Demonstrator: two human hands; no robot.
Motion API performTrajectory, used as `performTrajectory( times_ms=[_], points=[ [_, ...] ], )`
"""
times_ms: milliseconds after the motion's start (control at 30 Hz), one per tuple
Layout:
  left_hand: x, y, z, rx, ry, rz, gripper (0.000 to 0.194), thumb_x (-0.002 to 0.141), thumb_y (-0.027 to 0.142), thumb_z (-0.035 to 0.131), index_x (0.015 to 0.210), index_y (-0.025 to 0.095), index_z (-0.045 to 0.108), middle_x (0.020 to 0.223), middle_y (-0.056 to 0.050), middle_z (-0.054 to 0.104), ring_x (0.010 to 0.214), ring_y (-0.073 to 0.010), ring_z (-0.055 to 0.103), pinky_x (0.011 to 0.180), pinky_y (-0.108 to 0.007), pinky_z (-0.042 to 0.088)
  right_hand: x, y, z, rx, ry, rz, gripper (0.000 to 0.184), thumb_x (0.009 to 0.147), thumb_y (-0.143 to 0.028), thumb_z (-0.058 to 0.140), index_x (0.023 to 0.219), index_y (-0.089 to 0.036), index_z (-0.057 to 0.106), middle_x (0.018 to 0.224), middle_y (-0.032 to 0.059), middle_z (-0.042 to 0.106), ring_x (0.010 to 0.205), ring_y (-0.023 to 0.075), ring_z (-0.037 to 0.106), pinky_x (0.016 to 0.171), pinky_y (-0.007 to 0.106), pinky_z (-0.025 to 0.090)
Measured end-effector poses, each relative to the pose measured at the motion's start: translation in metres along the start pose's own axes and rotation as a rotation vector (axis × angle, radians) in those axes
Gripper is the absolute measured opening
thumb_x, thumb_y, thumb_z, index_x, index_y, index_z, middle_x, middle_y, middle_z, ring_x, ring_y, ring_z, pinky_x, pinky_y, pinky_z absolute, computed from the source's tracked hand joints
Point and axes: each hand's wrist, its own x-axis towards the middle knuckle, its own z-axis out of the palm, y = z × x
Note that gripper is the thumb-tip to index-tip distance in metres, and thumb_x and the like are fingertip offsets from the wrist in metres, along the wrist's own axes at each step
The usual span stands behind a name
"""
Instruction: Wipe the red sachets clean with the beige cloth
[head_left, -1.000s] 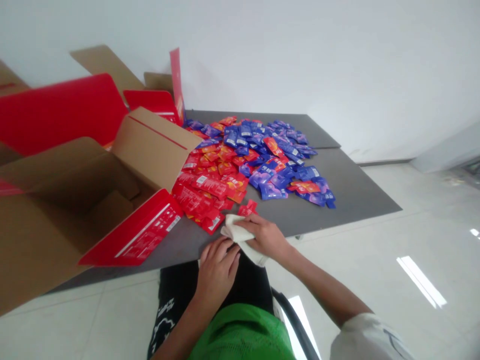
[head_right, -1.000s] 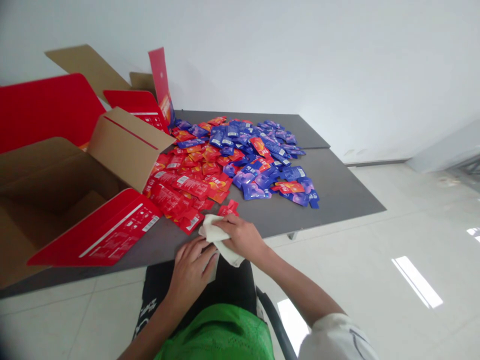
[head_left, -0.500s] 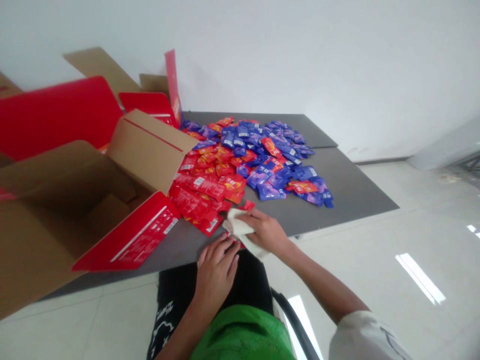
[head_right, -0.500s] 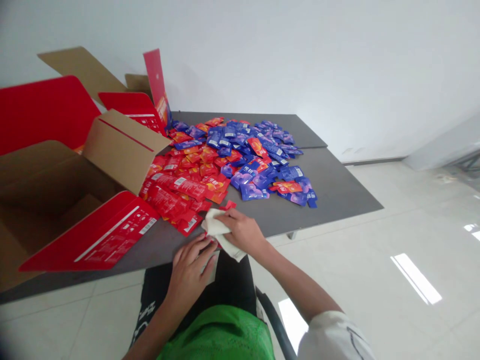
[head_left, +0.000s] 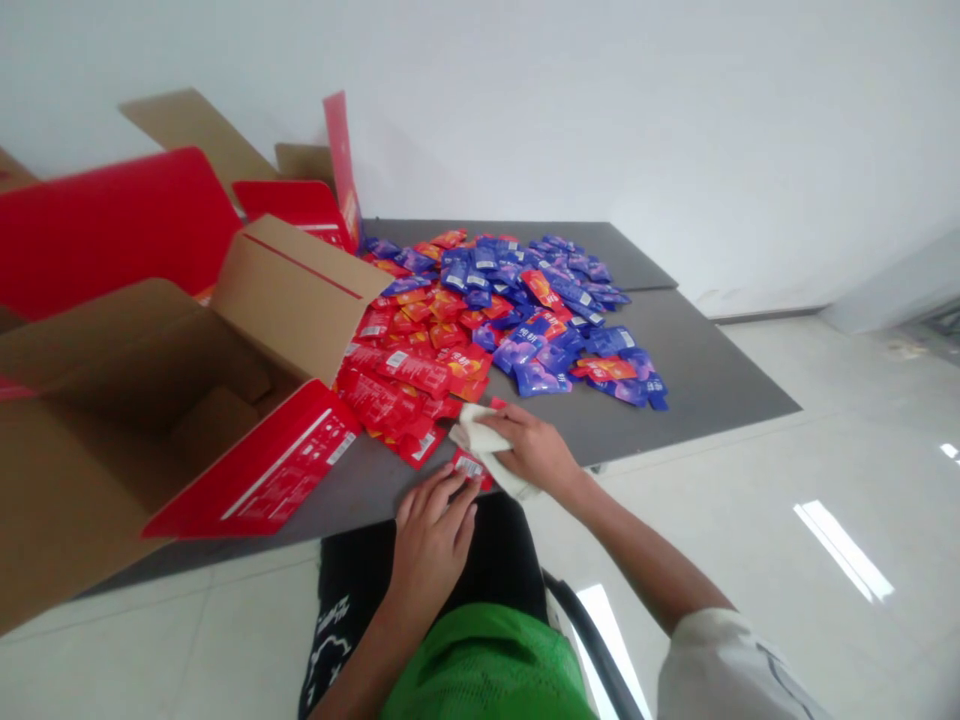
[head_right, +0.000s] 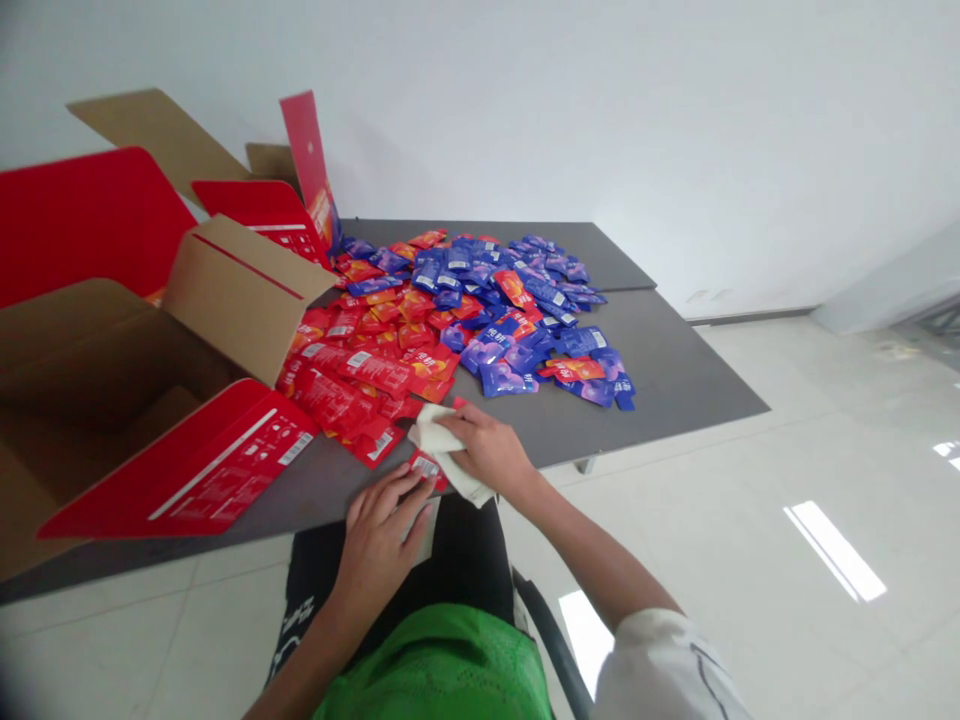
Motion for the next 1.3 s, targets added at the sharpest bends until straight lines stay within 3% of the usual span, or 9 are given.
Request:
performTrajectory(
  times_ms=[100,333,567,767,867,1000,1100,1200,1300],
  points=[
    [0.001,0.0,0.0,-0.005,0.01,0.005,0.033,0.098,0.019,0.058,0.129,0.026,0.069,0.13,-0.008,0.071,0.13,-0.0269,0.06,0.109,-0.045,0.044,0.008,0.013,-0.013,-0.059,0.067,0.077,0.045,0.093,-0.017,0.06,0.137,-0.027,0.066,0.127,0.0069,0.068,0.107,0.0211,0.069,0.089,0.026,0.054],
    [0.0,0.001,0.001,0.026,-0.01,-0.045,0.021,0.097,0.021,0.06,0.111,0.024,0.076,0.118,-0.01,0.072,0.122,-0.0299,0.063,0.105,-0.048,0.046,-0.016,-0.018,0.004,0.063,-0.041,-0.133,0.044,0.095,-0.021,0.062,0.138,-0.029,0.064,0.13,0.0046,0.067,0.107,0.0184,0.068,0.089,0.024,0.053],
    [0.001,0.0,0.001,-0.012,0.009,-0.005,0.032,0.1,0.02,0.057,0.129,0.026,0.069,0.13,-0.008,0.07,0.131,-0.0268,0.059,0.108,-0.045,0.044,0.011,0.013,-0.014,-0.078,0.074,0.07,0.046,0.093,-0.016,0.061,0.138,-0.027,0.065,0.126,0.0067,0.067,0.107,0.0213,0.069,0.089,0.027,0.055],
    [0.0,0.002,0.001,0.01,-0.003,-0.048,0.023,0.099,0.022,0.058,0.114,0.026,0.075,0.119,-0.009,0.072,0.123,-0.029,0.062,0.105,-0.047,0.045,-0.013,-0.019,-0.002,0.044,-0.05,-0.123,0.046,0.095,-0.021,0.062,0.14,-0.029,0.063,0.131,0.0059,0.067,0.11,0.0198,0.068,0.09,0.026,0.054],
    [0.0,0.001,0.0,-0.009,0.002,-0.026,0.027,0.099,0.021,0.057,0.121,0.026,0.072,0.124,-0.009,0.072,0.127,-0.0281,0.061,0.107,-0.045,0.043,-0.002,-0.009,0.001,0.033,-0.049,-0.059,0.044,0.094,-0.021,0.062,0.137,-0.029,0.065,0.131,0.0061,0.067,0.112,0.0205,0.068,0.092,0.026,0.054],
    [0.001,0.0,0.0,-0.026,0.013,-0.009,0.032,0.099,0.02,0.058,0.128,0.026,0.069,0.129,-0.008,0.07,0.131,-0.0261,0.059,0.109,-0.043,0.042,0.016,0.012,-0.015,-0.064,0.039,0.08,0.045,0.094,-0.018,0.06,0.138,-0.026,0.065,0.129,0.0082,0.067,0.109,0.0219,0.069,0.09,0.027,0.054],
    [0.0,0.0,0.001,-0.012,-0.001,-0.016,0.031,0.099,0.02,0.058,0.127,0.027,0.07,0.127,-0.008,0.071,0.129,-0.0268,0.059,0.108,-0.044,0.043,0.003,-0.001,-0.017,-0.034,0.049,-0.007,0.048,0.094,-0.018,0.06,0.141,-0.027,0.062,0.13,0.0077,0.066,0.111,0.0217,0.067,0.09,0.027,0.053],
    [-0.002,0.0,0.003,0.031,-0.007,-0.05,0.021,0.097,0.022,0.06,0.11,0.024,0.076,0.117,-0.01,0.072,0.121,-0.0305,0.062,0.105,-0.048,0.044,-0.014,-0.021,-0.004,0.051,-0.036,-0.151,0.044,0.096,-0.022,0.06,0.14,-0.029,0.063,0.131,0.006,0.067,0.11,0.0194,0.068,0.089,0.025,0.053],
    [-0.002,0.0,0.003,0.02,-0.008,-0.043,0.023,0.097,0.021,0.06,0.114,0.024,0.075,0.12,-0.01,0.072,0.123,-0.03,0.061,0.105,-0.047,0.044,-0.01,-0.017,0.003,0.061,-0.069,-0.122,0.042,0.096,-0.022,0.061,0.137,-0.028,0.065,0.131,0.0054,0.067,0.11,0.019,0.068,0.089,0.025,0.053]
  ],
)
